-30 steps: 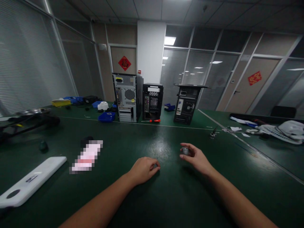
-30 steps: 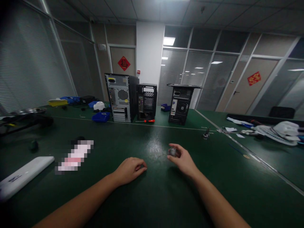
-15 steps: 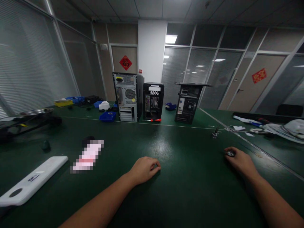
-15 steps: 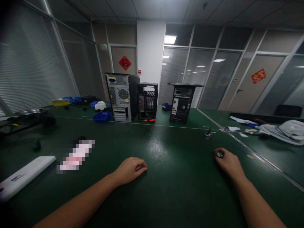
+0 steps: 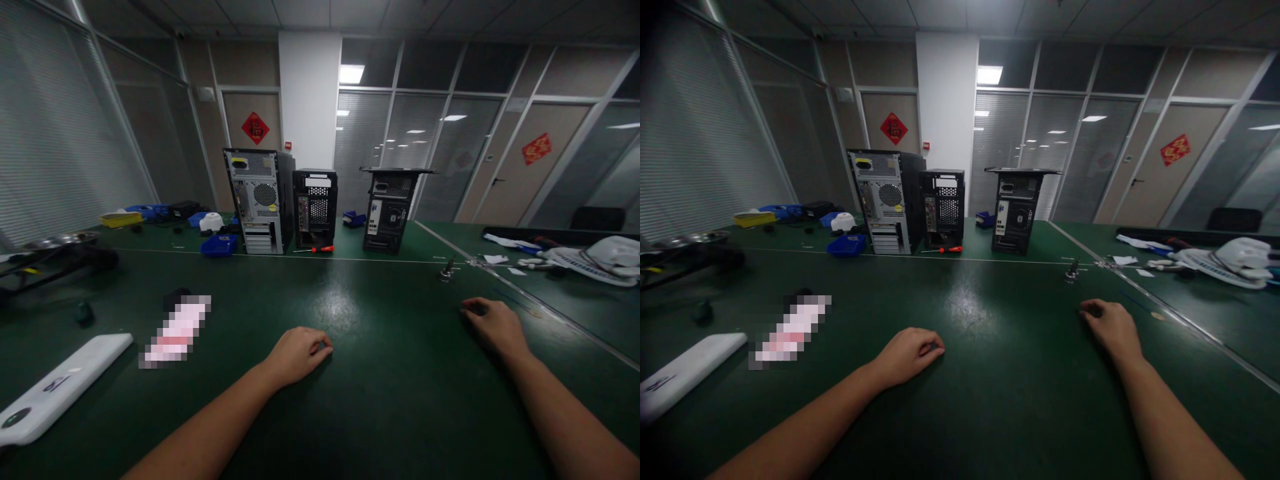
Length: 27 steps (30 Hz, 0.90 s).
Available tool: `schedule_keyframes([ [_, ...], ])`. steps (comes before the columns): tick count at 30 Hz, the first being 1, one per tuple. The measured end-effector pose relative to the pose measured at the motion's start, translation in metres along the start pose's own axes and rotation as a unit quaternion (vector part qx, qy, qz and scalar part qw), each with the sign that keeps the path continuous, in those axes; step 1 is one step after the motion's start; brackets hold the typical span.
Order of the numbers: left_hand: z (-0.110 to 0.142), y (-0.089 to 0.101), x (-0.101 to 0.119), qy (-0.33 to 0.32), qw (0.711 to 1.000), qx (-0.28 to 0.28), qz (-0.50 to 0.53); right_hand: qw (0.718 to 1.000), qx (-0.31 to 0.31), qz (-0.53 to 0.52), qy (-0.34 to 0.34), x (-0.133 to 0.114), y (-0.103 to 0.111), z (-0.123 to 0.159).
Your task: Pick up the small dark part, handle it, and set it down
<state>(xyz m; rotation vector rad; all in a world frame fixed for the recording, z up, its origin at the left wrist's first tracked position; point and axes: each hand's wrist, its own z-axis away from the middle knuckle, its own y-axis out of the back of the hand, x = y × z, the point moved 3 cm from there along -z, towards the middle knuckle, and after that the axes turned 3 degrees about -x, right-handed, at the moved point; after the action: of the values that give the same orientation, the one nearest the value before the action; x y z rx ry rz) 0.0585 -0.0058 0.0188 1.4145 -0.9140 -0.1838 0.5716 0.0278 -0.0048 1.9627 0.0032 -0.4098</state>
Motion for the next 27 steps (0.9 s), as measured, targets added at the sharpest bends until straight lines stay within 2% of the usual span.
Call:
schedule_keyframes([
  [6,0.001,0.000,-0.001,0.000,1.000,0.001,0.003,0.998,0.051,0.018,0.031,-0.009,0.005,0.004],
  [13,0.001,0.000,-0.001,0.004,1.000,-0.004,-0.001,0.993,0.096,-0.065,0.028,-0.007,0.009,0.007],
  [19,0.002,0.002,0.000,0.002,1.000,-0.006,0.000,0.974,0.188,-0.118,-0.045,0.000,0.024,0.013],
  [27,0.003,0.001,0.000,0.003,1.000,-0.003,-0.007,0.962,0.209,-0.136,-0.112,0.009,0.034,0.016],
])
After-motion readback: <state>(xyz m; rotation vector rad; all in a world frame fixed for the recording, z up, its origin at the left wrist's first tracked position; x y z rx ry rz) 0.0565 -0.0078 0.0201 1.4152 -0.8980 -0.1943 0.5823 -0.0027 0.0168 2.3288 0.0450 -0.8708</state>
